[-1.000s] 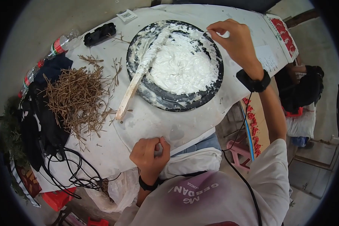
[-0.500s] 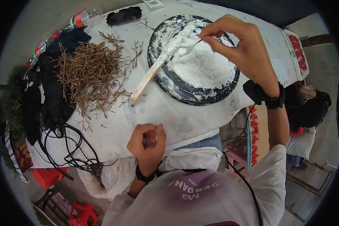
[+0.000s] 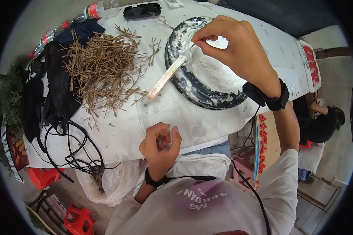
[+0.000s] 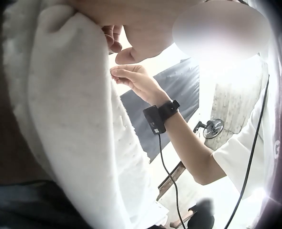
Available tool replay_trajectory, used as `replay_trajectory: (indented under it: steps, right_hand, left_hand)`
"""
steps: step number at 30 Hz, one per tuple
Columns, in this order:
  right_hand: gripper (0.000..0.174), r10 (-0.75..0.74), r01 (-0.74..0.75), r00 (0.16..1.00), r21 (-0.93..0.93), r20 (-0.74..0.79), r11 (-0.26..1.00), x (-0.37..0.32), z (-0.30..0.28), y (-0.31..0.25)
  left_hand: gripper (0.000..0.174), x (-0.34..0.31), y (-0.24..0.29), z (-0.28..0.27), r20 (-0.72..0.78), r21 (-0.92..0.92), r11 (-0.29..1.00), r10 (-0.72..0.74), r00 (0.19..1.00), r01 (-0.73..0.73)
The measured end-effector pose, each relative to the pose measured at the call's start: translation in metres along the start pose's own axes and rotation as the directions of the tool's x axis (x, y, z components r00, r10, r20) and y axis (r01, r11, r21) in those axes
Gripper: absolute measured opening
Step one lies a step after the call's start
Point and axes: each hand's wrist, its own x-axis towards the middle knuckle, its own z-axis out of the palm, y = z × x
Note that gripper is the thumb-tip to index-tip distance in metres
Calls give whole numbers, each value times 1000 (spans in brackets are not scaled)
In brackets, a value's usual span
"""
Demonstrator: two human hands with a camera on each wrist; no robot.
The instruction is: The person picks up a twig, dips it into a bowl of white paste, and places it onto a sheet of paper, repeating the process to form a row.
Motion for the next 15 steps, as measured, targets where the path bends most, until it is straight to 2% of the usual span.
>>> replay_trajectory:
  steps: [9,12,15]
  right_hand:
    - [14,-58,57,994,14,94,998,13,0,0]
    - [13,-128,140,976,-58,176,989,19,0,0]
    - [13,-108,121,981,-79,160,989,19,6,0]
  left_hand:
    - [29,-1,-5,3,-40,-16,999,31,999,-31]
    - [29,-1,-4,4,-35,-11,1000,27,999,-27]
    - [26,0,-2,2,-11,-8,999,35,999,-35]
